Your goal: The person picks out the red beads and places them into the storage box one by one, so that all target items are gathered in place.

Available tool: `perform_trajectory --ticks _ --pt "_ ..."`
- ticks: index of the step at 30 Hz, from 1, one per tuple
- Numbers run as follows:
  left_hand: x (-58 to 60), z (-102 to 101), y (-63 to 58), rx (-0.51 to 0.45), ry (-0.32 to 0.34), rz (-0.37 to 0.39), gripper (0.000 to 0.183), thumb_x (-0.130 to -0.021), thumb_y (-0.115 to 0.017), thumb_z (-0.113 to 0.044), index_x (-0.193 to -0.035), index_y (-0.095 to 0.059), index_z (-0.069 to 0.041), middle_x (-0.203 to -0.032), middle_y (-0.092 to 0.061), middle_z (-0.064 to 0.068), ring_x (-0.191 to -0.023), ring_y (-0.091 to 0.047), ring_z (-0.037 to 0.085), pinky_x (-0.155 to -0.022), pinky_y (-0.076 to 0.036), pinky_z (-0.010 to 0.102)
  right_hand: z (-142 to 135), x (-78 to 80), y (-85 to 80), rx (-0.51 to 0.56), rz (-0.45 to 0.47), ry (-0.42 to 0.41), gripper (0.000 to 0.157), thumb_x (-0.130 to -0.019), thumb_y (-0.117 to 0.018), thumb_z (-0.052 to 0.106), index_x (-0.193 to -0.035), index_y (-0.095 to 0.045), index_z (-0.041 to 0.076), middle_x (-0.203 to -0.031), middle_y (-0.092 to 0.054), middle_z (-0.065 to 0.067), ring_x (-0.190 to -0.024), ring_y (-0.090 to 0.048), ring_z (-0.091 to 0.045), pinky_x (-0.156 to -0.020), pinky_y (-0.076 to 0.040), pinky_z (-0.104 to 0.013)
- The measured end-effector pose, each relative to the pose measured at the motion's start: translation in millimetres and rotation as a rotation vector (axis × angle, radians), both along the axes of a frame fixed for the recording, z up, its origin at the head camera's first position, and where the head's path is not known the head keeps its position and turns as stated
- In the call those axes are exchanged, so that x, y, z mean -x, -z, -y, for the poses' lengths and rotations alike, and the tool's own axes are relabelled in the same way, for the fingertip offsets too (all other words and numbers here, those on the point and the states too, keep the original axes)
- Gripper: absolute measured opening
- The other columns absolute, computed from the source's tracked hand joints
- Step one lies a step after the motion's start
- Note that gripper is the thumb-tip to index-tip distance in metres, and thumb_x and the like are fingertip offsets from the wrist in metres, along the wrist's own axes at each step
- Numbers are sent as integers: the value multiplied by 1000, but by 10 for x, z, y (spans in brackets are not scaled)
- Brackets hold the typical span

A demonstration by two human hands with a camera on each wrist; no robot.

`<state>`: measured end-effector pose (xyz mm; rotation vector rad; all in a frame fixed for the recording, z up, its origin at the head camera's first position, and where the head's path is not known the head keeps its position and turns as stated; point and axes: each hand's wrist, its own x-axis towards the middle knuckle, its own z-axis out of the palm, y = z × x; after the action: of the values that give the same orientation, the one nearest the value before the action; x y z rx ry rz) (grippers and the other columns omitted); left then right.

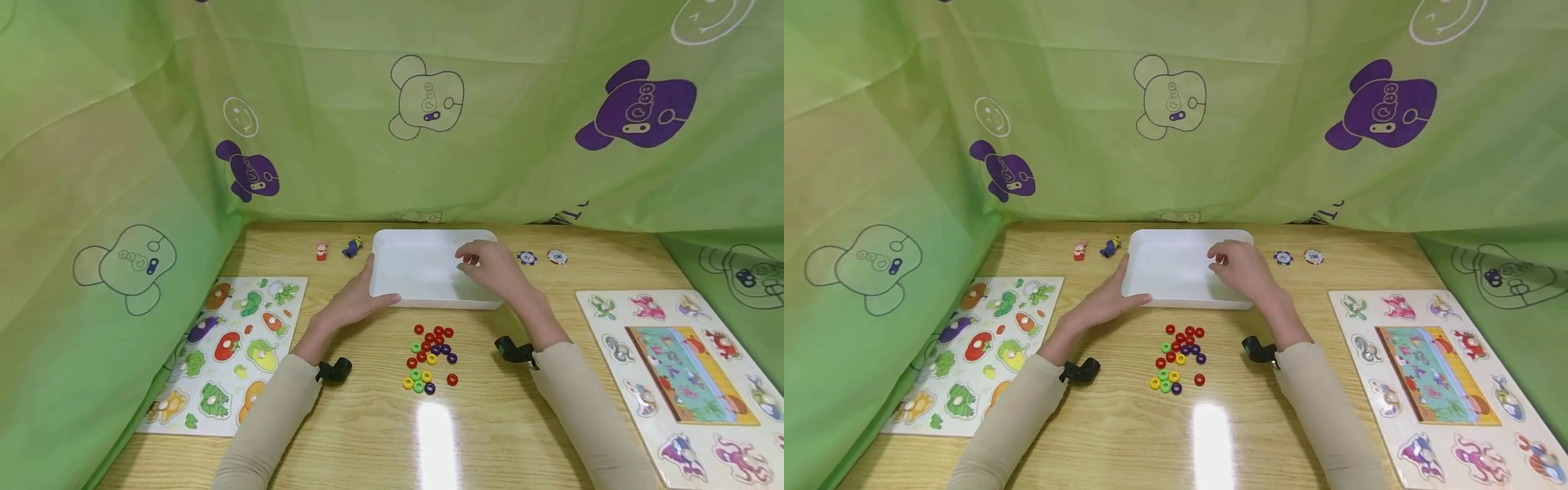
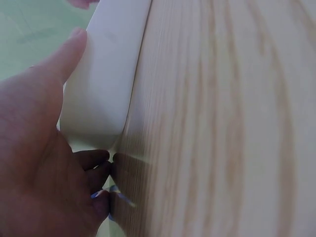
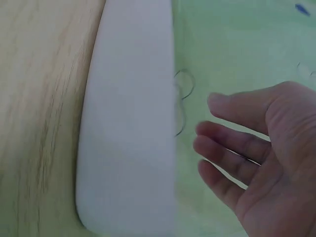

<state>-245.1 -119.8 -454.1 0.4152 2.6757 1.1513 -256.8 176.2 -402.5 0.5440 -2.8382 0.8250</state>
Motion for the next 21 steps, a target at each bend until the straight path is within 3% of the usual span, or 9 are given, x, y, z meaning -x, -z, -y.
perform_trajectory --ticks 5,12,16,21 --pt "-15 -6 -18 4 1 6 112 -74 -61 -66 -147 16 -27 -158 -6 5 -143 -18 28 -110 -27 51 63 -281 -91 -44 27 -96 17 -85 -65 17 -100 -69 12 -85 -66 1 -77 -57 -13 -67 -46 -29" --pt "-8 -14 -1 9 -14 11 114 -74 -61 -66 -149 12 -20 -157 -8 8 -142 -18 29 -110 -27 51 204 -629 -76 -131 110 -209 19 -83 -66 13 -102 -69 15 -82 -65 5 -72 -54 -8 -64 -45 -25" --pt "-9 -1 -2 -1 -17 -2 113 -75 -62 -64 -148 13 -23 -157 -10 8 -142 -20 28 -110 -28 50 259 -728 16 -202 145 -258 14 -82 -66 12 -93 -71 20 -83 -67 8 -71 -53 -6 -65 -44 -25" --pt "-23 -11 -27 -10 5 -2 110 -77 -62 -61 -146 18 -28 -157 -9 8 -142 -19 28 -110 -27 51 269 -755 158 -279 169 -263 10 -80 -70 16 -83 -71 25 -79 -65 14 -69 -53 -2 -66 -44 -24"
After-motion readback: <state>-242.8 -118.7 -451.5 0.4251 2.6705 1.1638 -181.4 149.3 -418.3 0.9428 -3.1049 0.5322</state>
